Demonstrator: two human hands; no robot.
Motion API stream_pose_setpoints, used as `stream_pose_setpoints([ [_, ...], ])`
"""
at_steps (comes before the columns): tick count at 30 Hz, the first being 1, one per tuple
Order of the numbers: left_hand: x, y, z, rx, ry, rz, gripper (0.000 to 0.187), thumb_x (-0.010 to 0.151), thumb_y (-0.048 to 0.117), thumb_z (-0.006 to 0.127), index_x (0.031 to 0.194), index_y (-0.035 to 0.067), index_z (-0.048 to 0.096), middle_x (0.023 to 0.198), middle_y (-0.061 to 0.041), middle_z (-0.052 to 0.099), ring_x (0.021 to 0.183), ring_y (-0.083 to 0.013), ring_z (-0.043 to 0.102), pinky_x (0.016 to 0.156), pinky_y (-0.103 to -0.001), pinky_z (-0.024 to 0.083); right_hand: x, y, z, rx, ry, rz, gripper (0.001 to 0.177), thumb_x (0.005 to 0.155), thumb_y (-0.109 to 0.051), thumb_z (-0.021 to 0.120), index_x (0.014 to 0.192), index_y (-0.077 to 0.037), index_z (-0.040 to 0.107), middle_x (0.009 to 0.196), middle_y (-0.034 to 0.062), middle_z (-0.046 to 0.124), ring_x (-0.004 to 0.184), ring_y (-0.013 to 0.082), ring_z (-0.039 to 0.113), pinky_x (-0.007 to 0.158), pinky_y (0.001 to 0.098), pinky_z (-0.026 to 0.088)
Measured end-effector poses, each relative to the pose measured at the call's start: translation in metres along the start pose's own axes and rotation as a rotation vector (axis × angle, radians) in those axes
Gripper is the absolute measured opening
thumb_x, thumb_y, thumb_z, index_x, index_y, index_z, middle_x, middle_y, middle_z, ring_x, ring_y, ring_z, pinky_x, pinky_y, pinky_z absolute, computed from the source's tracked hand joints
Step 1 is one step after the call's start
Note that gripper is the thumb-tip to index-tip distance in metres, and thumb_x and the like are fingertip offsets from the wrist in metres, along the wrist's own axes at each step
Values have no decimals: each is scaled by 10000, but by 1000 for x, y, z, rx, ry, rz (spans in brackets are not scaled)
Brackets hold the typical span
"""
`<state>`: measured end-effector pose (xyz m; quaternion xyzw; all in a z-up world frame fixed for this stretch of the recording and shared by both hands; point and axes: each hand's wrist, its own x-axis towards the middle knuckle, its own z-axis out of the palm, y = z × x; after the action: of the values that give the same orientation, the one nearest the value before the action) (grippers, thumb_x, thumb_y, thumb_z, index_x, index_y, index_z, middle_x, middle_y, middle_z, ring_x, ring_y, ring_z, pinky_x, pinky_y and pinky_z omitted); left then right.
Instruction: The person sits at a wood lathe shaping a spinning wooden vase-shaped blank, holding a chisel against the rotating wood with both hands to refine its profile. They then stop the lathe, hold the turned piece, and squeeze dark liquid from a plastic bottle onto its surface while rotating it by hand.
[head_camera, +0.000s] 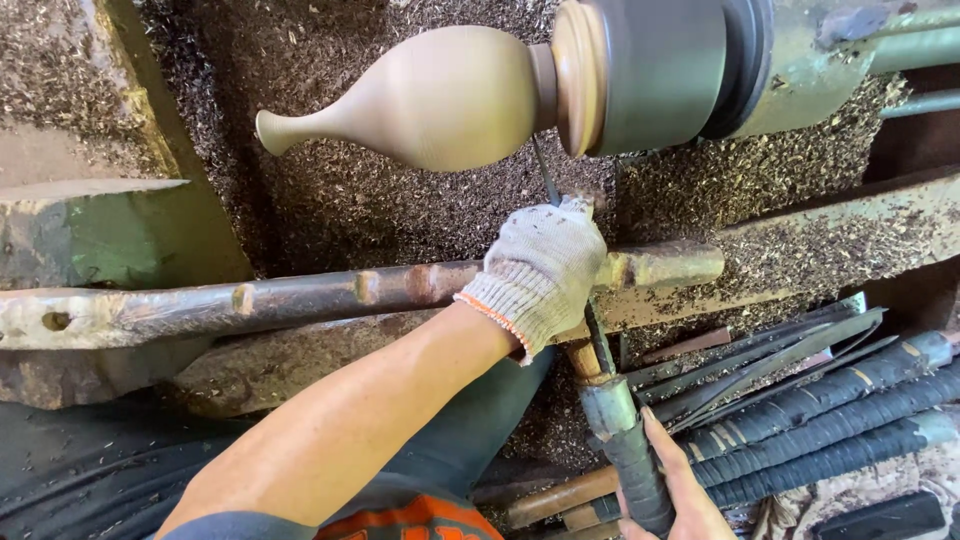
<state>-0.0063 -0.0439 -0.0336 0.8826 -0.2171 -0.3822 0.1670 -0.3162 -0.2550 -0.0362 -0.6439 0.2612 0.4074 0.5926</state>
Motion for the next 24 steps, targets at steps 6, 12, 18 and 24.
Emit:
stream_pose_setpoints([
  [6,-2,2,-6,7,-1,10,503,675,136,829,1097,-30,613,982,-203,696,940,-359,713,806,-450,578,0,-9,3,-58,27,80,1237,656,67,826,1660,-248,176,1031,76,699,851,144,674,876,300,507],
  [12,-3,3,-7,-48,13,-11,577,657,116,850,1135,-43,569,969,-218,691,927,-377,713,784,-454,578,-4,-7,11,3,20,-5,1251,659,86,821,1665,-233,148,1004,79,683,841,154,665,854,309,506],
  [18,0,0,-6,-67,1,10,608,648,113,865,1143,-44,549,975,-221,691,944,-386,716,805,-458,582,-6,2,18,57,2,34,1315,663,78,831,1681,-275,77,917,92,684,786,164,666,793,325,541],
  [24,1,-3,1,-127,54,-14,520,722,121,823,1160,12,565,977,-217,697,932,-404,711,786,-486,579,-9,-8,29,61,39,21,1290,669,58,827,1672,-262,80,931,105,693,810,168,679,823,330,528],
])
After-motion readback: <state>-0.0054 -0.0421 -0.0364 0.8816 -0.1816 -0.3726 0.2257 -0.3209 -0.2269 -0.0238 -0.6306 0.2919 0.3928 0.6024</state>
